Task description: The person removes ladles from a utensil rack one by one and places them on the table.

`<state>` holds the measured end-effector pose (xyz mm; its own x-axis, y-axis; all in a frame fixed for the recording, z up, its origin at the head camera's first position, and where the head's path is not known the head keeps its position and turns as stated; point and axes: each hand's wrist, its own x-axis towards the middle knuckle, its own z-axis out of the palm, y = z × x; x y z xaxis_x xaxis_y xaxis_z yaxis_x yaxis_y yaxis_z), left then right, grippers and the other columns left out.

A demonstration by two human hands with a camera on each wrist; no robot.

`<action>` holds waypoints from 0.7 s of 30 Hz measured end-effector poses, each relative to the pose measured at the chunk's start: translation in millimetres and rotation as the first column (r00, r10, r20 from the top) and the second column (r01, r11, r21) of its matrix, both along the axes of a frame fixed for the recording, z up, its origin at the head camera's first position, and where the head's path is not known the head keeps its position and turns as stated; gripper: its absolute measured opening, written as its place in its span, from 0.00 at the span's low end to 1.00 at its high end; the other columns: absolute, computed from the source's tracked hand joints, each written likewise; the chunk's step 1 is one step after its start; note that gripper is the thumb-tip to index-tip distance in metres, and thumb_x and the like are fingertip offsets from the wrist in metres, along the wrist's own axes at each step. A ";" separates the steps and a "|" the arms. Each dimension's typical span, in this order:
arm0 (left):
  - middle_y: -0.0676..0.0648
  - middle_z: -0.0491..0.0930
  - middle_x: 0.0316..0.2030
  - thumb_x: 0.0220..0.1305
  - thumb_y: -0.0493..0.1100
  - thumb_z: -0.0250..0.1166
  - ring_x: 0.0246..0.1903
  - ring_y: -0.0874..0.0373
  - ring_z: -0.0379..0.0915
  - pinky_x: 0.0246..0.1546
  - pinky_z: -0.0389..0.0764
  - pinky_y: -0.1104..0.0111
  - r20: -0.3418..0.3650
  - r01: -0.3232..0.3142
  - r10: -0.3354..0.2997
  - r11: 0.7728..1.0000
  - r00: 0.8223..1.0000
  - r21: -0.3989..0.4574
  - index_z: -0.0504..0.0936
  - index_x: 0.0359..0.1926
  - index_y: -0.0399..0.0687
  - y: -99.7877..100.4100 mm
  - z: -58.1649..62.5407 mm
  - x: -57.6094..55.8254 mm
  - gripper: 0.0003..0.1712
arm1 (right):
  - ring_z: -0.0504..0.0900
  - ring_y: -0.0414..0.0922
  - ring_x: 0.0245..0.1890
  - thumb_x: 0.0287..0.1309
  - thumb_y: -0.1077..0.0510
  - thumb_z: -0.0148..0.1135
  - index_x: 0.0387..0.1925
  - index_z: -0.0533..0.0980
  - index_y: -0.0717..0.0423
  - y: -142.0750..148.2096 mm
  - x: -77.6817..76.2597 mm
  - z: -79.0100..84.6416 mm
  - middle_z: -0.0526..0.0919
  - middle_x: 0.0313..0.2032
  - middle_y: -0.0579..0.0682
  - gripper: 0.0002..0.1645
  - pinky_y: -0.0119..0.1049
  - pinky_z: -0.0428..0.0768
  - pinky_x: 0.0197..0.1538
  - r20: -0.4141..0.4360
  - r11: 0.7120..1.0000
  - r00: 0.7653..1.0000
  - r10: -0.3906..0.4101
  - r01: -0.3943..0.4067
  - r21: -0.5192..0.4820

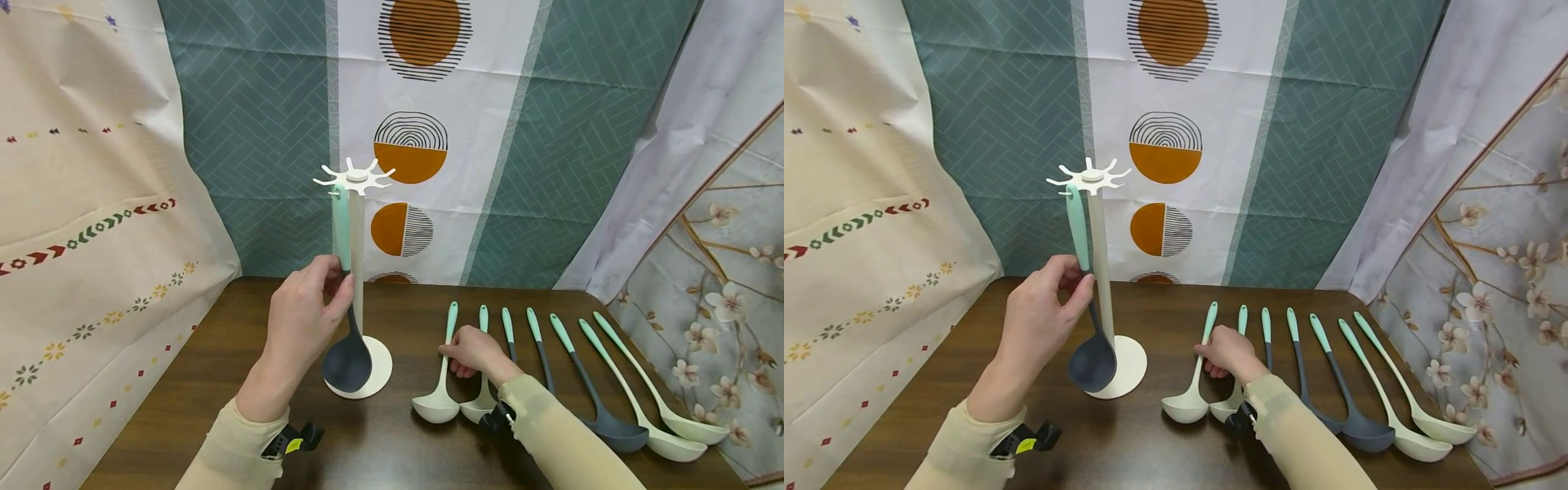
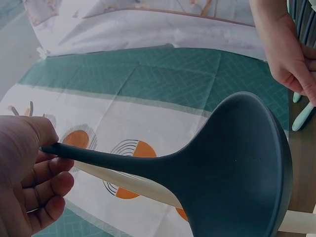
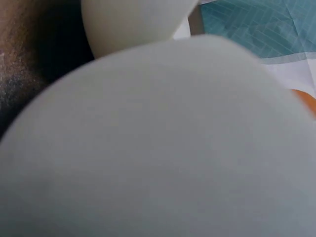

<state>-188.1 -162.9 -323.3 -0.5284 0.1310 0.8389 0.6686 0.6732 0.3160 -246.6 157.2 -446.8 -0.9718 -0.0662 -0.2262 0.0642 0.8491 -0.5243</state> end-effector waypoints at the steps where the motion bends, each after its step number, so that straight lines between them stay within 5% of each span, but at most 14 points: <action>1: 0.46 0.87 0.31 0.72 0.39 0.73 0.27 0.48 0.79 0.25 0.76 0.60 -0.001 -0.001 0.001 1.000 1.000 0.000 0.84 0.48 0.40 -0.1 0.0 0.0 0.10 | 0.87 0.42 0.20 0.77 0.50 0.69 0.25 0.85 0.55 -0.2 -0.1 -0.1 0.86 0.21 0.49 0.22 0.36 0.88 0.30 0.001 1.000 1.000 0.000 0.000 0.005; 21: 0.46 0.87 0.31 0.72 0.40 0.73 0.26 0.50 0.77 0.25 0.76 0.61 -0.006 -0.005 0.005 1.000 1.000 -0.004 0.84 0.48 0.39 0.0 -0.1 -0.6 0.10 | 0.87 0.42 0.20 0.77 0.49 0.68 0.23 0.86 0.54 -2.4 3.1 3.3 0.86 0.20 0.47 0.23 0.37 0.88 0.29 -0.022 0.998 1.000 0.012 -0.010 0.057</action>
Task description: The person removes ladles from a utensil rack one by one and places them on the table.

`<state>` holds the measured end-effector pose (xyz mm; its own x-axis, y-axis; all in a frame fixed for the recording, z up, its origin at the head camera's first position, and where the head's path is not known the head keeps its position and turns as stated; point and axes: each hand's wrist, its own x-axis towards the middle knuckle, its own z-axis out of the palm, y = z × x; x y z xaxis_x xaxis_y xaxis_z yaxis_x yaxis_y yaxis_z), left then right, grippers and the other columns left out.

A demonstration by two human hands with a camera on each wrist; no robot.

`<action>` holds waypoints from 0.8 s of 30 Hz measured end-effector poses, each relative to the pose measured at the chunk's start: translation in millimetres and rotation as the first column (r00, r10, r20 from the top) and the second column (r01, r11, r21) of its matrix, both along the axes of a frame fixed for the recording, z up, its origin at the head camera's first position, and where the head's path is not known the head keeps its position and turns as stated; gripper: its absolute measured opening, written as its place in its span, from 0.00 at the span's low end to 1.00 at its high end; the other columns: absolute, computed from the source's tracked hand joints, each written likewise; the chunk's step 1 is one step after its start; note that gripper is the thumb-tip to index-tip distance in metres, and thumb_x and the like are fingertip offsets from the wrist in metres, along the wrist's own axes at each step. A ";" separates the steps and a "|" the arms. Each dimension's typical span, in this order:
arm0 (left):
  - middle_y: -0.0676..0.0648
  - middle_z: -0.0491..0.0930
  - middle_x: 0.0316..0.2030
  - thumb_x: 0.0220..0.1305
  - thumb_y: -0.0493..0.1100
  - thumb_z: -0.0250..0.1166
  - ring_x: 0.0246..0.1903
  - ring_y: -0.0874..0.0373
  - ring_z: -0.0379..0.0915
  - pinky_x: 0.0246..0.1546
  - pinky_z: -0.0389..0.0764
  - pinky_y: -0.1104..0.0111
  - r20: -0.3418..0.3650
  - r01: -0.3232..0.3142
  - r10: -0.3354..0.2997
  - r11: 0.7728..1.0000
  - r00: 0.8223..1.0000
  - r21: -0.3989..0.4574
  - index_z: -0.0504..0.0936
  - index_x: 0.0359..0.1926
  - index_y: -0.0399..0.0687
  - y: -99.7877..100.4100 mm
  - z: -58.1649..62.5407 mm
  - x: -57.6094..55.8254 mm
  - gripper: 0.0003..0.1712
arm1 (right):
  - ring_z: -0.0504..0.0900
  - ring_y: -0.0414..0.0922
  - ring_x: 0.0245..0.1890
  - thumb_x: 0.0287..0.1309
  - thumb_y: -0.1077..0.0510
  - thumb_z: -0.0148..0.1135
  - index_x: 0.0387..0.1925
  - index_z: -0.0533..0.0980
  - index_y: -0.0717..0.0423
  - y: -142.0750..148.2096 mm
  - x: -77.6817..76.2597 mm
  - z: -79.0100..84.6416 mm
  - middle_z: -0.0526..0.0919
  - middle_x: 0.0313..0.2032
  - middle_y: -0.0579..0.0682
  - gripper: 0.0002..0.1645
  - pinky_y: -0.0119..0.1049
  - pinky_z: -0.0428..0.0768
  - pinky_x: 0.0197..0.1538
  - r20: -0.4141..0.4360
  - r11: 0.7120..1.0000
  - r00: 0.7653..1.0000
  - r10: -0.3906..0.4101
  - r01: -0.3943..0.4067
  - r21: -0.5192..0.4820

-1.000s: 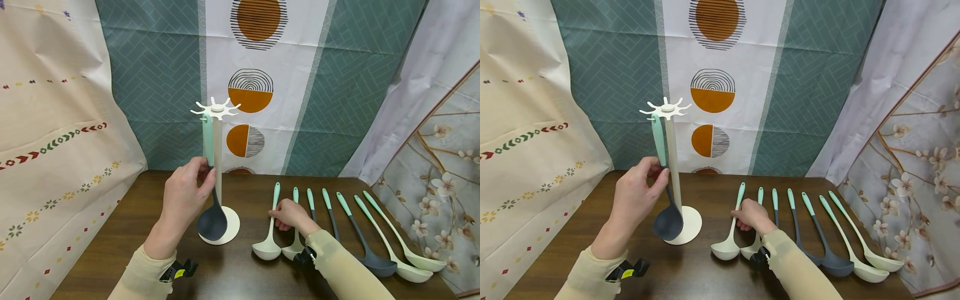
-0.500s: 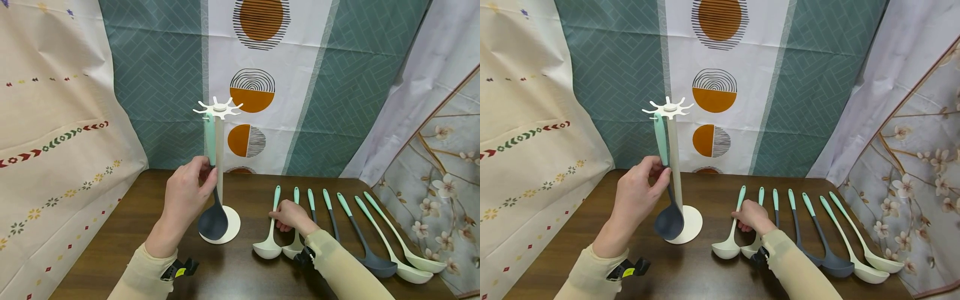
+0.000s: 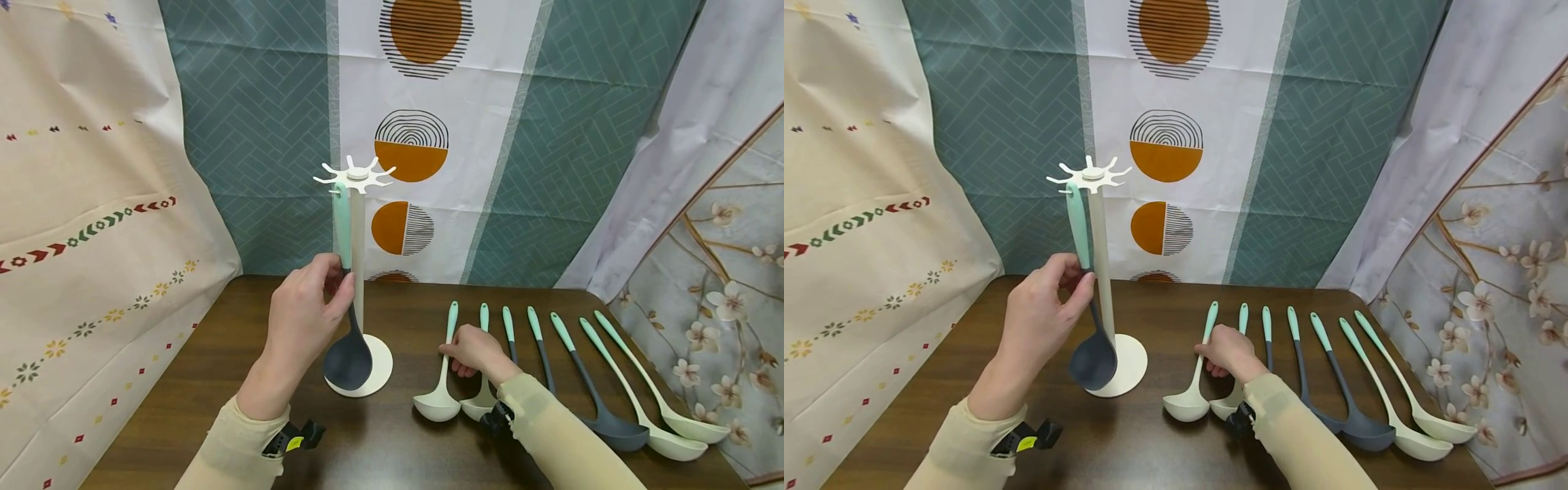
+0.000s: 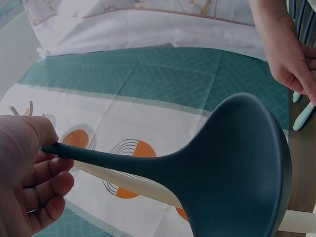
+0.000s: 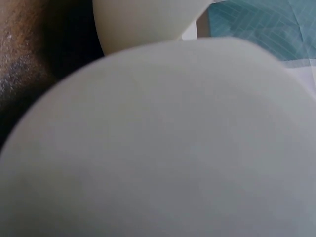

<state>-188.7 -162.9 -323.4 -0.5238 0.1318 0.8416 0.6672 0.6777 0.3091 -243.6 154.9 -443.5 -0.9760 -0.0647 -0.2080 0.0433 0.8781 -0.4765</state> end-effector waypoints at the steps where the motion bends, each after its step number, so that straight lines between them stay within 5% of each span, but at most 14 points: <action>1: 0.46 0.87 0.31 0.72 0.40 0.73 0.26 0.50 0.77 0.25 0.76 0.61 0.000 0.000 0.000 1.000 1.000 0.000 0.84 0.48 0.39 0.0 -0.1 0.0 0.10 | 0.87 0.42 0.20 0.77 0.50 0.68 0.23 0.86 0.54 0.1 -0.1 0.1 0.86 0.20 0.47 0.23 0.37 0.88 0.29 -0.002 1.000 1.000 0.001 -0.001 0.002; 24: 0.46 0.86 0.31 0.72 0.39 0.74 0.27 0.48 0.79 0.25 0.76 0.61 0.009 0.009 -0.009 1.000 1.000 0.001 0.83 0.49 0.39 0.6 -1.5 -1.5 0.12 | 0.86 0.43 0.20 0.79 0.45 0.66 0.23 0.86 0.54 2.2 4.4 16.3 0.85 0.19 0.46 0.27 0.40 0.84 0.31 -0.045 0.994 0.999 0.024 -0.019 0.112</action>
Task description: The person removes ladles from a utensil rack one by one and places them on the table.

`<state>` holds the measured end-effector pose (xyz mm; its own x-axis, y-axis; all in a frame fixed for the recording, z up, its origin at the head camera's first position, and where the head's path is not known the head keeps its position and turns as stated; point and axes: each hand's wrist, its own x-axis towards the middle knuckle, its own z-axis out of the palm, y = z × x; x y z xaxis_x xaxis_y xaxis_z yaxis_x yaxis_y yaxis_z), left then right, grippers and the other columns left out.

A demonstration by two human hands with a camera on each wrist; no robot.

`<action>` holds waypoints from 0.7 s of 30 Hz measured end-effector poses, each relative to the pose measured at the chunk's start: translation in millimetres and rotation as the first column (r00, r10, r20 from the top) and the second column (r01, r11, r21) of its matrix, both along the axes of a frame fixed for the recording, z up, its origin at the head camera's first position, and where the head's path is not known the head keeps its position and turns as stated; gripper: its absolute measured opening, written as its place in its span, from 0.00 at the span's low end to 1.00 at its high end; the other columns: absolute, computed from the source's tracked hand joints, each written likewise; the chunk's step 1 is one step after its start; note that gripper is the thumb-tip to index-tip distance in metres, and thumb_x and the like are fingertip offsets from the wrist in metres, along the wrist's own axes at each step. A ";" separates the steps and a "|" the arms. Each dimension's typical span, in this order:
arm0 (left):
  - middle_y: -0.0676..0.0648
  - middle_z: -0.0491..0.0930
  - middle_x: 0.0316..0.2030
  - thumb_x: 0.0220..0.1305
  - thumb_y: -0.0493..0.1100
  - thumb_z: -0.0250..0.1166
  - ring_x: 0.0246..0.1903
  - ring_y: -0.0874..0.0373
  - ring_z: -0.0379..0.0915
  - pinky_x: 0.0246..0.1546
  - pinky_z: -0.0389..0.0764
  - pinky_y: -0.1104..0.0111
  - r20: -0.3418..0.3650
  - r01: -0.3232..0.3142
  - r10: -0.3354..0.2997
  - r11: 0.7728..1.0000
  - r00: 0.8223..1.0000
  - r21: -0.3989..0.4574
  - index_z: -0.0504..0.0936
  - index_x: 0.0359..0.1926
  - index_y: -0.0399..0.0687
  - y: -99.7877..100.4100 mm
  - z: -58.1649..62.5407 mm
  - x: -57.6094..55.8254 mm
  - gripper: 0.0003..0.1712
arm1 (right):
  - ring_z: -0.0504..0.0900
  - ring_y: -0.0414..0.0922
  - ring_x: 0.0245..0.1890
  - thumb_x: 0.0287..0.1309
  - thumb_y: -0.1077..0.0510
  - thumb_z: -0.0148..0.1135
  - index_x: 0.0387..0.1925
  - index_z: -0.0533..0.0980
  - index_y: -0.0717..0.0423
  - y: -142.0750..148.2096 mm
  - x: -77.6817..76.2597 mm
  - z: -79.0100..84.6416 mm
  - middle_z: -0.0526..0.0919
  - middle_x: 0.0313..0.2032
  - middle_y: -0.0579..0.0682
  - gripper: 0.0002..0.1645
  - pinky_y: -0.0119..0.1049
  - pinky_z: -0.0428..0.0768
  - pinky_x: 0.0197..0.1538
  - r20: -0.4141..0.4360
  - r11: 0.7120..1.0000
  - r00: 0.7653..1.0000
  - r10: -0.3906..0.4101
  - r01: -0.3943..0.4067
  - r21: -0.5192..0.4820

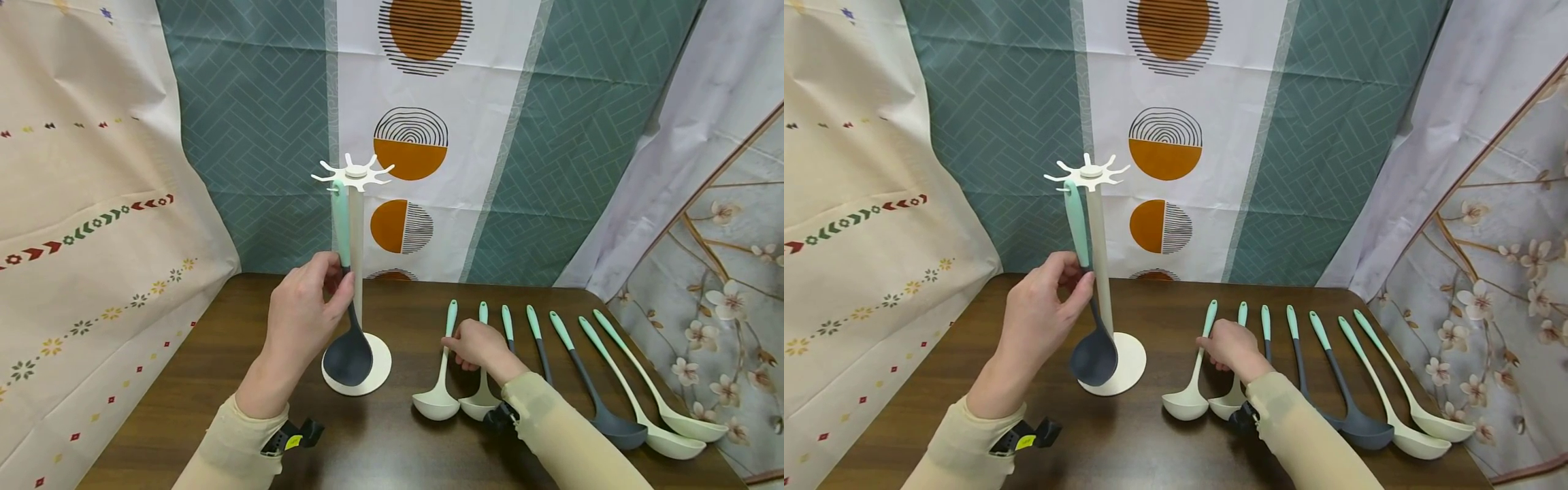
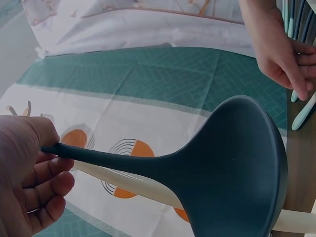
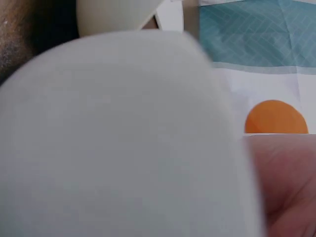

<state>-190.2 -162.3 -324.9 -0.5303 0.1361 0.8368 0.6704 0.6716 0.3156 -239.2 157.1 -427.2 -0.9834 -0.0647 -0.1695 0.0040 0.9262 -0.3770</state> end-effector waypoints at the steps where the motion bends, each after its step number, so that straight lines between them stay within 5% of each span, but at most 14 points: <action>1: 0.46 0.86 0.31 0.72 0.39 0.74 0.27 0.48 0.79 0.25 0.76 0.61 0.001 0.000 0.000 1.000 1.000 -0.001 0.83 0.49 0.39 0.4 -0.2 -0.3 0.12 | 0.86 0.43 0.20 0.79 0.45 0.66 0.23 0.86 0.54 0.5 0.2 1.2 0.85 0.19 0.46 0.27 0.40 0.84 0.31 -0.007 1.000 1.000 0.002 -0.002 0.006; 21: 0.46 0.85 0.32 0.71 0.38 0.74 0.27 0.51 0.76 0.25 0.77 0.61 0.018 -0.014 0.015 1.000 1.000 -0.010 0.81 0.50 0.39 5.8 -5.2 -5.1 0.12 | 0.81 0.39 0.23 0.77 0.45 0.68 0.41 0.87 0.51 1.9 20.7 18.0 0.82 0.23 0.42 0.15 0.41 0.77 0.30 -0.191 0.999 0.981 0.020 -0.028 -0.035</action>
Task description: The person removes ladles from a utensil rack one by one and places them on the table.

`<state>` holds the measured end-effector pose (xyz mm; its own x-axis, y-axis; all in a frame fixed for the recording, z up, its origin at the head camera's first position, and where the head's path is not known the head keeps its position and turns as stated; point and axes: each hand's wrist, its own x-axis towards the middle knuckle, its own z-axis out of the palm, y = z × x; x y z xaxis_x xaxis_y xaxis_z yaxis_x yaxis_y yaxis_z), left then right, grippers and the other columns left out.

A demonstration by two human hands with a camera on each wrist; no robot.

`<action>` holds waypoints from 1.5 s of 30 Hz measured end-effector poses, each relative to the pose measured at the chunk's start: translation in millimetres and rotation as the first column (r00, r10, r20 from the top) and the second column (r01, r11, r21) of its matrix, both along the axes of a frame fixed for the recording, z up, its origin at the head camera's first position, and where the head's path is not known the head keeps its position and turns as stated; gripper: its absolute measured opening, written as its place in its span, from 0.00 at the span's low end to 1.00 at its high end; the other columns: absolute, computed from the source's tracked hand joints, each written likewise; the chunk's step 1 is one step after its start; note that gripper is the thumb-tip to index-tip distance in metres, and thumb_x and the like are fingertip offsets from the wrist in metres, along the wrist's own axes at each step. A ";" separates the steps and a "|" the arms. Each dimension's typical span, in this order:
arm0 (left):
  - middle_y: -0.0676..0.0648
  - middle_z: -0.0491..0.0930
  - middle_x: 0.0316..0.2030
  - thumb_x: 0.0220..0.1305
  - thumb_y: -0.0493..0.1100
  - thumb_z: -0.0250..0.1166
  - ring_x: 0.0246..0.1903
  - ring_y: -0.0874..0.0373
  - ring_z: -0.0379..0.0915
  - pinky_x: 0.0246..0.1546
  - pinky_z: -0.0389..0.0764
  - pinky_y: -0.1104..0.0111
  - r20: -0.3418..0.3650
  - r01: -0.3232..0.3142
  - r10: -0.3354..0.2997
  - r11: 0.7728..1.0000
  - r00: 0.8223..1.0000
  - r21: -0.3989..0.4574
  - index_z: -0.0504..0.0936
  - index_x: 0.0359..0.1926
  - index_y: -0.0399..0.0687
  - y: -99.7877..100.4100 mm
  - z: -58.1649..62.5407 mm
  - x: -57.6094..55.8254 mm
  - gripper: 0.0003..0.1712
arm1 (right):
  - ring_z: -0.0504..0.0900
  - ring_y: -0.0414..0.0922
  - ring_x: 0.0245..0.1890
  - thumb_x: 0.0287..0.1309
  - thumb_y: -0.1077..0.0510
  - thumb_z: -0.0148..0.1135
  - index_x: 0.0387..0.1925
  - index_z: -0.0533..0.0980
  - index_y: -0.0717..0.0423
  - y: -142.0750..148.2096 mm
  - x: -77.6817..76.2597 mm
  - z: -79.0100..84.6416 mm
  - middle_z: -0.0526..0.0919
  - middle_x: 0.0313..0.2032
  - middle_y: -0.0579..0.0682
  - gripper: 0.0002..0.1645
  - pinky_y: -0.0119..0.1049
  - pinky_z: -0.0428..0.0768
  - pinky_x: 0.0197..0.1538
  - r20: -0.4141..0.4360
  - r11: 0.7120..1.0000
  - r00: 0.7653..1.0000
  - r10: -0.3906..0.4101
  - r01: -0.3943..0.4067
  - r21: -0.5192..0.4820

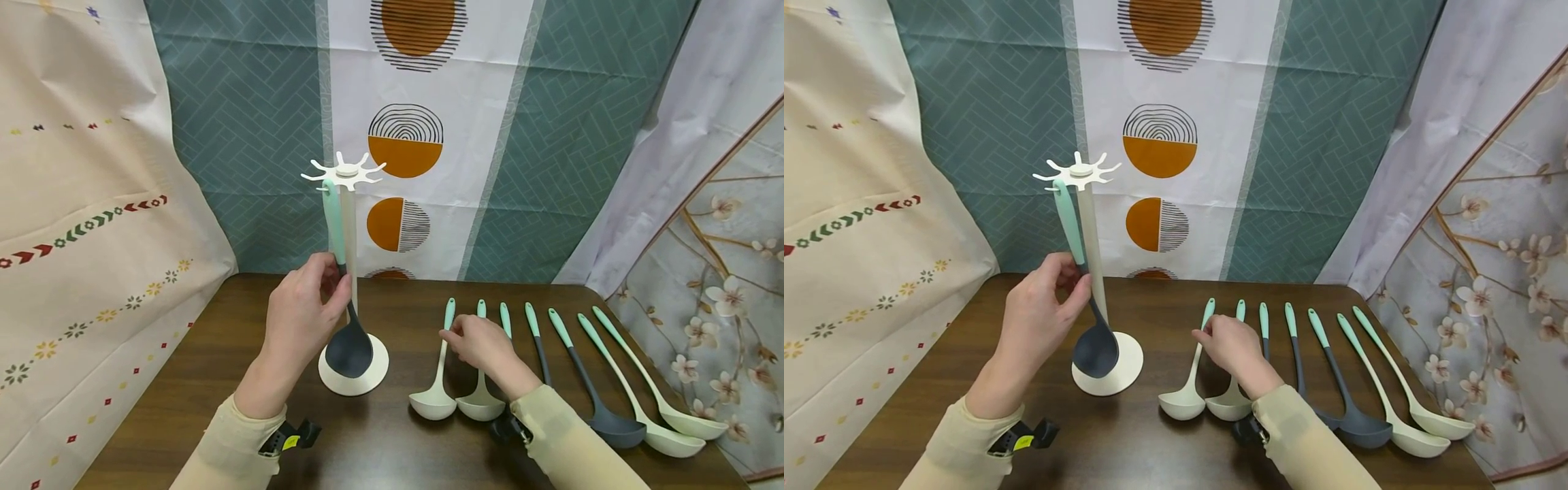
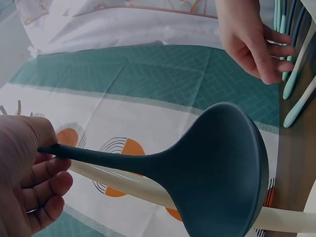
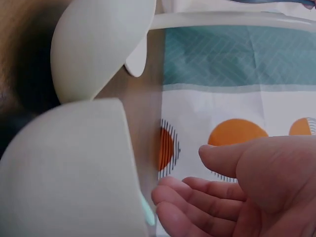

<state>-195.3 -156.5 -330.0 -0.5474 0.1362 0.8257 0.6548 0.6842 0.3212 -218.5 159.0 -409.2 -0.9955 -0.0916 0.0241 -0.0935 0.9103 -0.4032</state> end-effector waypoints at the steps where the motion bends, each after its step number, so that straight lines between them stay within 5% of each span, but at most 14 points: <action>1: 0.46 0.86 0.32 0.71 0.39 0.74 0.27 0.51 0.76 0.25 0.77 0.61 0.001 -0.002 0.002 1.000 1.000 -0.001 0.81 0.49 0.39 -0.3 0.1 -0.1 0.12 | 0.80 0.40 0.24 0.77 0.45 0.69 0.41 0.87 0.51 -0.9 0.9 0.8 0.82 0.23 0.42 0.14 0.41 0.77 0.30 -0.017 1.000 1.000 0.000 0.000 0.002; 13: 0.45 0.88 0.38 0.77 0.44 0.72 0.37 0.49 0.84 0.35 0.85 0.56 0.045 -0.007 0.005 0.999 0.999 0.042 0.85 0.52 0.41 -5.6 1.9 -2.3 0.11 | 0.83 0.39 0.33 0.74 0.46 0.71 0.48 0.89 0.46 -26.9 15.9 23.6 0.90 0.37 0.38 0.11 0.44 0.82 0.37 -0.220 0.992 0.975 0.043 -0.067 -0.104; 22: 0.45 0.90 0.42 0.73 0.38 0.74 0.41 0.50 0.87 0.43 0.88 0.54 0.111 0.009 -0.016 0.997 0.994 0.071 0.84 0.54 0.41 -0.8 -1.7 -1.1 0.13 | 0.84 0.39 0.35 0.73 0.44 0.73 0.48 0.89 0.42 -45.8 28.8 40.3 0.89 0.37 0.36 0.10 0.43 0.82 0.39 -0.256 0.979 0.965 0.057 -0.104 -0.174; 32: 0.45 0.90 0.41 0.71 0.38 0.77 0.42 0.49 0.87 0.45 0.89 0.54 0.105 0.041 -0.050 0.995 0.993 0.087 0.83 0.54 0.41 11.8 -1.3 2.8 0.16 | 0.82 0.38 0.35 0.73 0.46 0.73 0.48 0.89 0.43 -48.3 34.5 49.7 0.88 0.37 0.35 0.09 0.43 0.82 0.41 -0.283 0.966 0.956 0.072 -0.137 -0.218; 39: 0.45 0.89 0.38 0.69 0.39 0.79 0.40 0.50 0.87 0.39 0.87 0.57 0.077 0.060 -0.065 0.996 0.995 0.072 0.83 0.52 0.41 20.2 0.1 6.0 0.16 | 0.83 0.38 0.34 0.73 0.46 0.74 0.48 0.89 0.41 -47.2 36.1 55.6 0.88 0.36 0.34 0.09 0.42 0.82 0.40 -0.330 0.954 0.940 0.086 -0.174 -0.246; 45: 0.49 0.89 0.35 0.69 0.40 0.80 0.33 0.56 0.81 0.28 0.76 0.63 0.064 0.080 -0.083 0.995 0.994 0.060 0.83 0.48 0.43 29.3 0.8 7.7 0.15 | 0.83 0.37 0.35 0.72 0.46 0.75 0.49 0.89 0.40 -48.0 39.3 59.8 0.89 0.38 0.33 0.09 0.42 0.83 0.41 -0.362 0.941 0.928 0.089 -0.197 -0.275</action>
